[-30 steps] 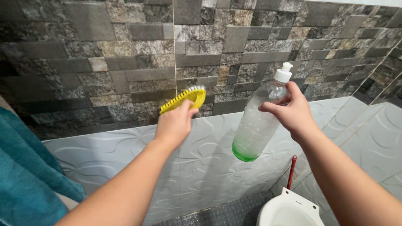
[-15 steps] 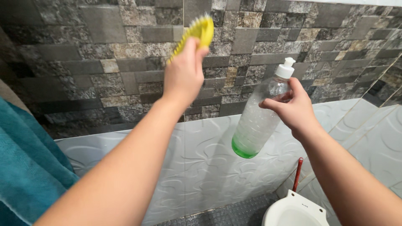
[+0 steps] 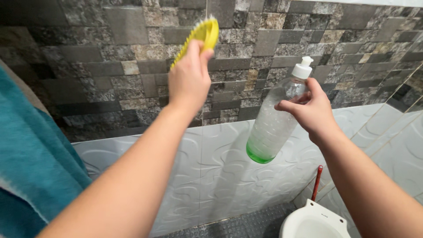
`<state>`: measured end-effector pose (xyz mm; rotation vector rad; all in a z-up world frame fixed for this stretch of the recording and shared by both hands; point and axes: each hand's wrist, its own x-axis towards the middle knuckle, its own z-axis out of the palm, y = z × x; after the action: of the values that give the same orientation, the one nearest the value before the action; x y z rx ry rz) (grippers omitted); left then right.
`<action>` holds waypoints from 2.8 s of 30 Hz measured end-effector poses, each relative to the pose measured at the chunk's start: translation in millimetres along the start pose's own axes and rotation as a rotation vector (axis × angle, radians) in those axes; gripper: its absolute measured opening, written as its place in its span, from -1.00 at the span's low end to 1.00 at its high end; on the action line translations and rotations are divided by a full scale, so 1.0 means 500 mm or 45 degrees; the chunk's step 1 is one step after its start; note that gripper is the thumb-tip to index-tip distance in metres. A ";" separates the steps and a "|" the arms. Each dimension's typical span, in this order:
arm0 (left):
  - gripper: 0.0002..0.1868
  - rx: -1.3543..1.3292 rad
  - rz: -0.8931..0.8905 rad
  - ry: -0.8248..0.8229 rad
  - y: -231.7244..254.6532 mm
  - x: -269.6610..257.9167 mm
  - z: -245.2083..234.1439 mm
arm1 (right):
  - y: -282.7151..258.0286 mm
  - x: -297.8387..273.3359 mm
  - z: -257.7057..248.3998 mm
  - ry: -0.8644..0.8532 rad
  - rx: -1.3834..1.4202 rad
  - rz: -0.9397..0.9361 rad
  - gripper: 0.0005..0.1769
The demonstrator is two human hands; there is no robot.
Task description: The person scrubs the bathroom wall with a yellow brush while holding a bottle of cleaning solution. They repeatedly apply the solution to the wall and scrub the surface in a repetitive motion.
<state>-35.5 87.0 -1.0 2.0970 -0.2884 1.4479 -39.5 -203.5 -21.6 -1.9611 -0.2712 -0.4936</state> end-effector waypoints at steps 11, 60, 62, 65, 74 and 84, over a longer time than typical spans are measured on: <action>-0.76 -0.032 -0.013 -0.428 -0.026 -0.108 0.025 | -0.039 -0.018 0.034 0.040 0.009 0.002 -0.21; -0.74 -0.313 -0.047 -0.712 -0.099 -0.190 0.075 | -0.048 -0.116 0.053 0.103 -0.096 0.132 -0.15; -0.73 -0.200 -0.230 -0.996 -0.128 -0.257 0.066 | -0.046 -0.123 0.051 0.098 -0.103 0.144 -0.15; -0.72 -0.146 -0.345 -1.152 -0.175 -0.346 0.023 | -0.042 -0.133 0.051 0.081 -0.122 0.143 -0.17; -0.73 -0.153 -0.365 -1.168 -0.173 -0.332 0.004 | -0.053 -0.138 0.041 0.097 -0.145 0.158 -0.17; -0.76 -0.353 -0.255 -1.164 -0.089 -0.250 0.159 | -0.071 -0.151 0.026 0.112 -0.183 0.135 -0.18</action>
<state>-0.8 61.3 -149.6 2.3262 -0.5587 0.2373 -117.8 -174.2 -32.2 -2.0744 -0.0776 -0.5407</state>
